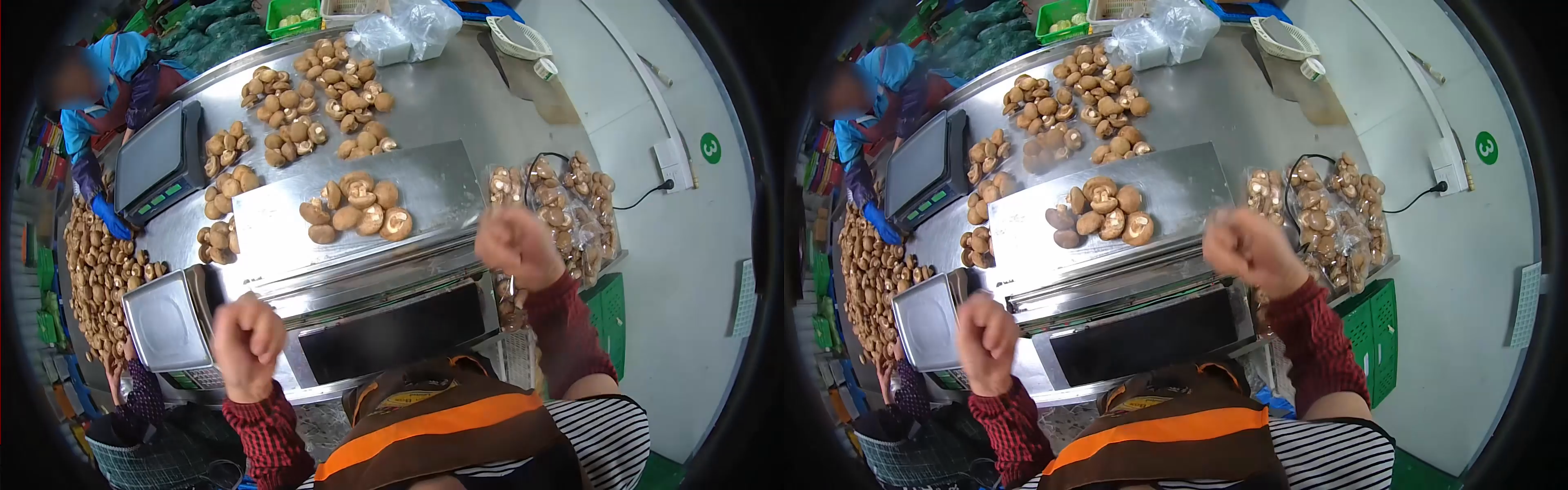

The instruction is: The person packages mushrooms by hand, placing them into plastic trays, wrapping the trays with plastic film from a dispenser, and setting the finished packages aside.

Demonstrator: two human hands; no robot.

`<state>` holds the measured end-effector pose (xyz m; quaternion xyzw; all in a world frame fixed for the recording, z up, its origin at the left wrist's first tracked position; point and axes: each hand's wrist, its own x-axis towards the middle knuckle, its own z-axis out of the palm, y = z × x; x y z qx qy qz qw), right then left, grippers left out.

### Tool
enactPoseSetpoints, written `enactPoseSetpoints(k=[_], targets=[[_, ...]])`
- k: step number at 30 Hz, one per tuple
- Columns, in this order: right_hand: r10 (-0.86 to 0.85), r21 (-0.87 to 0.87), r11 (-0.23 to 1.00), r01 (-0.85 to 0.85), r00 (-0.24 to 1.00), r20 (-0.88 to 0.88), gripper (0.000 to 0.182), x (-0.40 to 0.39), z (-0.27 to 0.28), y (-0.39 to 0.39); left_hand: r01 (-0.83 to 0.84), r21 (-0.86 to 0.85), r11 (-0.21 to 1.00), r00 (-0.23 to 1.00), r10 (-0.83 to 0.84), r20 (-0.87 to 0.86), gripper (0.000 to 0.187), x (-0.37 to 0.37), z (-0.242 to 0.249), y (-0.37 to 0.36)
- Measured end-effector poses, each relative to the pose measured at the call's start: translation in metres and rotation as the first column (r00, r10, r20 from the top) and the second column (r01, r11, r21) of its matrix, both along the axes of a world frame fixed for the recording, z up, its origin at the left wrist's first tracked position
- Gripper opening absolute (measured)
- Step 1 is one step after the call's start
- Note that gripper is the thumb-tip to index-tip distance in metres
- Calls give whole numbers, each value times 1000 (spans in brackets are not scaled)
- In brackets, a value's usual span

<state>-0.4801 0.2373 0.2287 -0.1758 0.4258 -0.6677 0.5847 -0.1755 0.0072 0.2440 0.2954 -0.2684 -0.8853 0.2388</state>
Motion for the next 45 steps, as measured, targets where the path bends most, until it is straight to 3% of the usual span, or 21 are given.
enactPoseSetpoints(k=[1,2,4,5,8,9,10,12,15,20,22,26,27,29,32,34,35,39,42,44,45], targets=[[-87,-106,991,82,995,-39,35,-14,7,-21,-37,-270,962,996,14,-89,36,-8,0,-16],[-177,-213,964,158,982,-71,38,-25,10,-49,-319,-260,912,945,284,-162,37,-31,1,-29],[-392,-286,913,290,815,-427,36,-44,-22,-112,-75,-822,565,972,226,67,39,-80,-33,-71],[-327,-148,945,292,818,-473,35,-56,-59,-132,122,-939,321,917,325,230,37,-91,-76,-99],[-120,146,969,197,899,-421,35,-65,-136,-147,575,-761,301,781,75,620,43,-119,-112,-97],[-113,144,971,190,897,-427,35,-63,-136,-146,526,-843,-113,849,20,528,46,-120,-124,-99],[-67,176,972,156,901,-429,34,-62,-135,-140,559,-828,-46,828,-27,561,61,-110,-134,-99],[-24,222,967,127,909,-416,33,-54,-127,-133,589,-775,-228,800,25,600,81,-105,-121,-92],[146,384,923,-7,931,-334,29,-61,-108,-141,548,-793,-265,826,23,563,95,-100,-105,-77],[415,524,832,-181,831,-371,40,-74,-103,-145,467,-860,-204,884,79,461,95,-88,-114,-66],[688,766,607,-213,624,-371,50,-84,-101,-140,510,-850,-130,860,88,502,100,-85,-114,-64],[585,610,769,-191,595,-551,58,-65,-87,-106,574,-818,-32,817,93,569,93,-71,-111,-69],[560,527,824,-209,437,-704,50,-66,-94,-100,583,-801,135,809,2,588,78,-65,-122,-80],[461,441,883,-157,462,-758,47,-63,-109,-85,615,-622,485,783,-283,554,35,-58,-129,-89],[235,282,958,54,418,-878,37,-43,-124,-72,598,-579,555,783,-249,570,21,-60,-132,-88],[27,174,940,292,446,-895,32,-26,-128,-71,557,-654,512,807,-149,571,21,-64,-136,-83],[-166,74,956,285,730,-663,29,-17,-140,-74,515,-725,458,829,-50,557,22,-67,-134,-81],[-109,309,873,377,769,-630,28,22,-93,-49,336,-662,670,884,19,467,21,-69,-113,-40],[-122,371,856,360,838,-532,25,63,-63,2,443,-666,601,799,72,597,21,-38,-97,2],[-92,476,848,233,949,-300,25,91,-53,35,455,-547,703,785,-27,618,22,-14,-86,23],[-75,498,843,204,961,-266,28,103,-55,48,558,-505,658,707,-59,704,26,-3,-77,31]])
